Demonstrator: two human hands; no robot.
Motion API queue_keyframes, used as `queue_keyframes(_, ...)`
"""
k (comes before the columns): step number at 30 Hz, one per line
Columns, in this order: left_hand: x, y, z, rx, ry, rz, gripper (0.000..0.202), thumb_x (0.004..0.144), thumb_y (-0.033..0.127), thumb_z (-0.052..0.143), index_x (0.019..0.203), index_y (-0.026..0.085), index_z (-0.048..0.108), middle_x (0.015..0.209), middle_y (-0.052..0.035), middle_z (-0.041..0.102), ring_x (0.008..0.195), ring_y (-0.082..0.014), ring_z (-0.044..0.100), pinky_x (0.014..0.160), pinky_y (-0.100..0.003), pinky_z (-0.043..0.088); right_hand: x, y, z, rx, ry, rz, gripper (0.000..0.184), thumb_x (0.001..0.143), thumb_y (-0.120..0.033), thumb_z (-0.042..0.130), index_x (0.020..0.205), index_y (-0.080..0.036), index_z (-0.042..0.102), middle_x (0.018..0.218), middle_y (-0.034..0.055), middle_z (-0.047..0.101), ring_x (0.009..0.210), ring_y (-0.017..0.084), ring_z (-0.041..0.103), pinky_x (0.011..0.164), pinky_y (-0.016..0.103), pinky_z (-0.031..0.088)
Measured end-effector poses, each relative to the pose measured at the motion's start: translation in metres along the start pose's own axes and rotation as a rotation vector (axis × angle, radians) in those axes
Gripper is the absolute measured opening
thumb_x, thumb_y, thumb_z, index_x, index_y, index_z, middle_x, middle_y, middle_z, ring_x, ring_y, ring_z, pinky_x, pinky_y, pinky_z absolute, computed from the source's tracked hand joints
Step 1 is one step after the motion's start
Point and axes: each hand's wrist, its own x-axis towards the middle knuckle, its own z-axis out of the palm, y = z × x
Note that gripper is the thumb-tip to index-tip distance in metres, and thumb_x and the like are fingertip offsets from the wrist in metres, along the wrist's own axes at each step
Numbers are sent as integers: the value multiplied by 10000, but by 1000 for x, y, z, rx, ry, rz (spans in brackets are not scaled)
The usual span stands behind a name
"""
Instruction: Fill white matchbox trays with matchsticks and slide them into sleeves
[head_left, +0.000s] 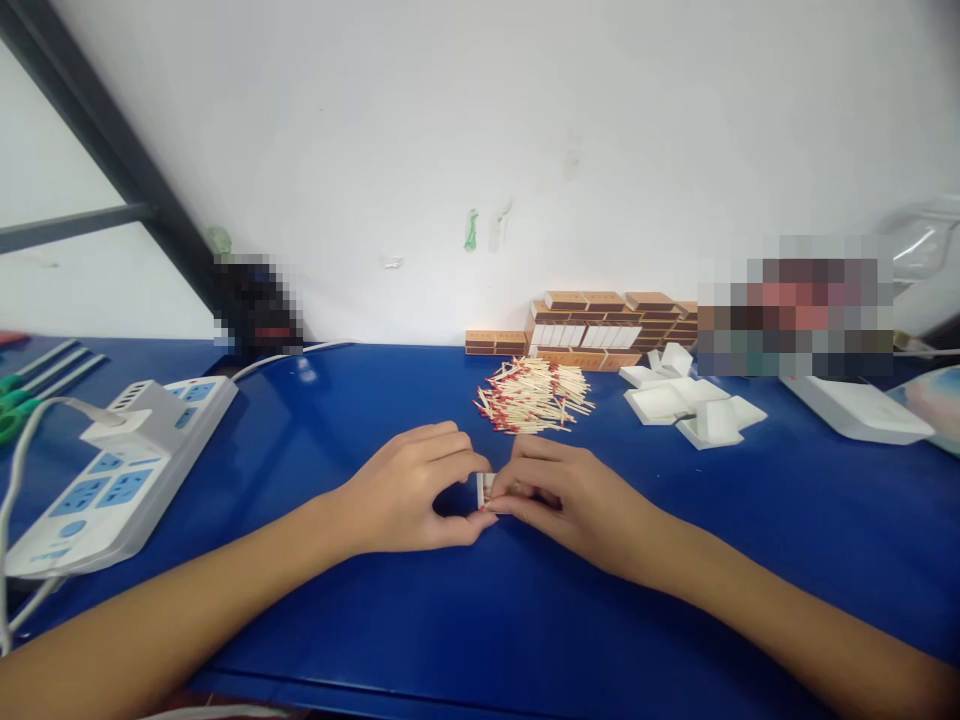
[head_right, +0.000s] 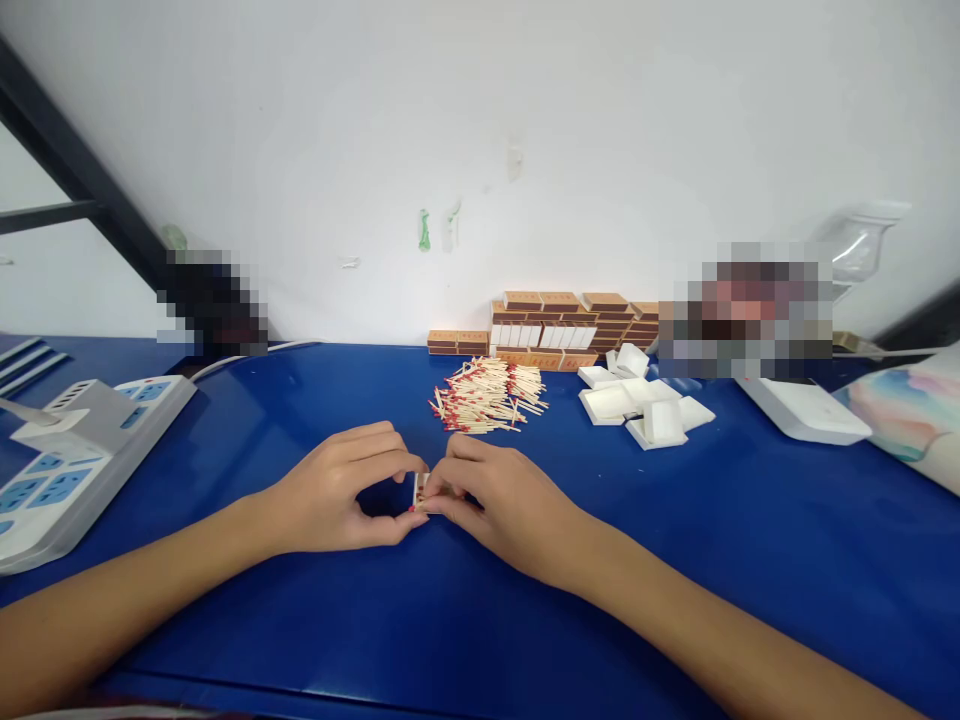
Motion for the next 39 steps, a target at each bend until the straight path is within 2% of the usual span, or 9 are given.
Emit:
queue_keyframes(5, 0, -2, 1, 4, -2, -21, 234, 910, 355, 726, 1010, 147, 686, 837, -26, 653, 751, -159, 561, 716, -317, 470, -1, 0, -3, -127, 6, -7, 78, 1002, -210, 610, 962, -188, 672, 902, 20, 612, 702, 119, 563, 632, 254, 413)
queue_keyframes(12, -2, -6, 2, 25, -55, -63, 270, 919, 397, 721, 1046, 160, 694, 853, -23, 656, 780, -165, 581, 713, -309, 465, -2, 8, -4, -209, 1, -8, 115, 1009, -246, 627, 964, -202, 724, 860, 14, 625, 669, 117, 564, 616, 254, 404)
queue_keyframes(15, -2, -6, 1, 31, -16, -60, 259, 916, 384, 726, 1050, 164, 700, 834, -19, 649, 759, -157, 579, 701, -298, 464, -1, 12, -9, -260, 45, -38, 108, 1003, -216, 620, 974, -196, 722, 849, 23, 636, 693, 133, 583, 623, 260, 412)
queue_keyframes(19, -2, -8, -1, 54, 108, -67, 276, 906, 383, 734, 1061, 155, 708, 767, -7, 607, 705, -144, 557, 678, -291, 462, 1, 23, -31, -399, 183, -69, 141, 1018, -223, 579, 964, -184, 703, 831, 36, 641, 709, 155, 586, 644, 282, 417)
queue_keyframes(24, -4, -9, 3, 13, -24, -137, 254, 873, 382, 770, 1031, 188, 727, 743, 18, 587, 682, -128, 551, 618, -260, 432, 0, 42, -64, -508, 292, 5, 170, 1008, -284, 585, 894, -209, 686, 692, 3, 581, 621, 154, 526, 602, 294, 380)
queue_keyframes(28, -5, -8, 3, 16, 117, -113, 292, 866, 401, 772, 1049, 178, 733, 693, 38, 533, 623, -109, 516, 598, -254, 414, -4, 55, -81, -589, 292, 100, 207, 999, -343, 563, 871, -219, 669, 694, 16, 609, 625, 171, 535, 603, 313, 369)
queue_keyframes(30, -5, -8, 2, 41, 111, -119, 280, 875, 391, 760, 1064, 185, 736, 689, 39, 543, 616, -107, 519, 594, -251, 407, -5, 60, -85, -589, 254, 169, 225, 985, -379, 570, 852, -225, 668, 684, 19, 617, 614, 174, 533, 594, 318, 360)
queue_keyframes(34, -5, -8, 2, -5, -59, -175, 259, 873, 365, 761, 1088, 220, 746, 665, 56, 576, 579, -91, 539, 556, -230, 386, -6, 59, -84, -463, -4, 306, 291, 957, -462, 603, 811, -227, 693, 690, 25, 636, 607, 166, 543, 568, 308, 369)
queue_keyframes(39, -5, -8, 2, 23, -46, -217, 285, 869, 378, 760, 1115, 235, 747, 658, 61, 589, 571, -92, 556, 552, -230, 374, -7, 48, -67, -261, -177, 346, 239, 953, -422, 630, 838, -218, 680, 735, 17, 647, 624, 152, 556, 557, 280, 395)
